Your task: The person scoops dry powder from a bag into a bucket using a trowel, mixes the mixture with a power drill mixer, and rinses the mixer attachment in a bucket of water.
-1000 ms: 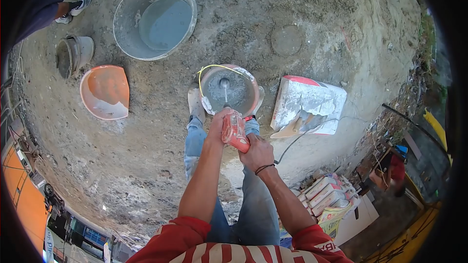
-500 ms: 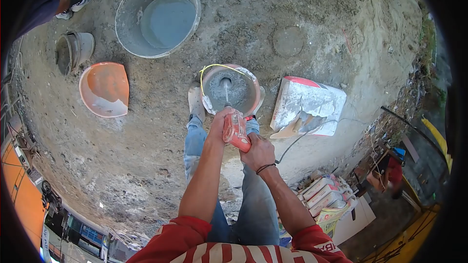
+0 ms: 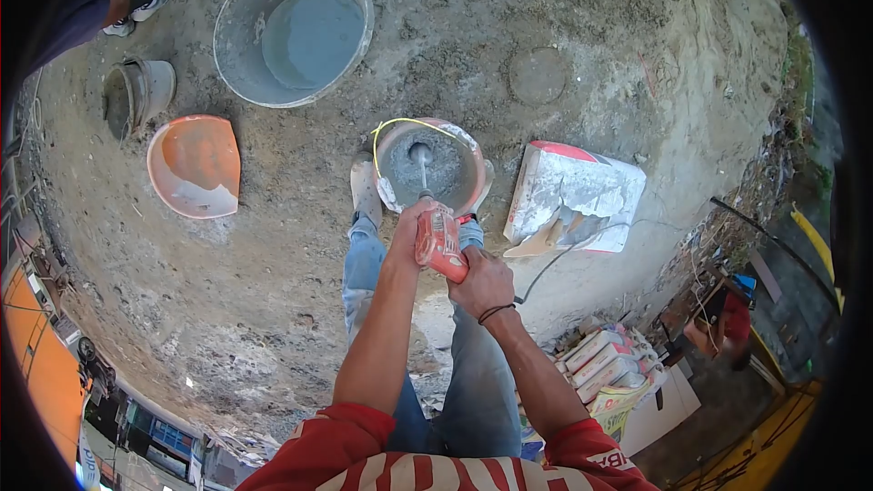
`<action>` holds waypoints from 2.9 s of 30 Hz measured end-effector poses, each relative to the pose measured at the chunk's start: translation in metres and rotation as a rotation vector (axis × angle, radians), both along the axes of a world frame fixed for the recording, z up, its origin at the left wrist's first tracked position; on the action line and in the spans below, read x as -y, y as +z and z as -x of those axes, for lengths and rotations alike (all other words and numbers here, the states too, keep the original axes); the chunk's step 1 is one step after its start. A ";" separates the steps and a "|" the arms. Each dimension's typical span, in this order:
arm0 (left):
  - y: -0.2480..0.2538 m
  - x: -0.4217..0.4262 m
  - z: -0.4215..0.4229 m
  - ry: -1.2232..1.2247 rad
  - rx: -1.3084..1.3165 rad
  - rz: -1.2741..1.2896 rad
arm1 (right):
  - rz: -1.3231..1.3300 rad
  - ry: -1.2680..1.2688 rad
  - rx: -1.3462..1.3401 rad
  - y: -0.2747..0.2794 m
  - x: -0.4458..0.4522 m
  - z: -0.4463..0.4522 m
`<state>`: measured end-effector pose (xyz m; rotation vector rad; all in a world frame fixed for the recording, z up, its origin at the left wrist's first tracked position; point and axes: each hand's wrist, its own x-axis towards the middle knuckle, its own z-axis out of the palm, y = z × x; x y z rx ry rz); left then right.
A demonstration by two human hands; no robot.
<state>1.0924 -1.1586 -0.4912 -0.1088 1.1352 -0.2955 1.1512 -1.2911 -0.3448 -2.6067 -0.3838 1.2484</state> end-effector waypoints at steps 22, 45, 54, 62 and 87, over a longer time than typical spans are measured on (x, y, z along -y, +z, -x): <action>-0.012 0.006 0.005 -0.037 0.060 0.021 | -0.016 0.026 -0.002 -0.001 0.010 -0.002; -0.018 0.031 -0.002 -0.105 0.056 -0.069 | -0.007 -0.002 -0.052 -0.007 0.040 -0.007; -0.020 0.043 -0.006 -0.106 0.118 -0.014 | 0.017 -0.072 -0.007 -0.006 0.052 0.007; -0.003 0.054 -0.017 -0.201 -0.004 -0.094 | 0.025 -0.117 0.026 -0.006 0.062 0.015; 0.003 0.033 -0.010 -0.290 0.002 -0.019 | 0.122 -0.187 0.050 -0.004 0.034 0.041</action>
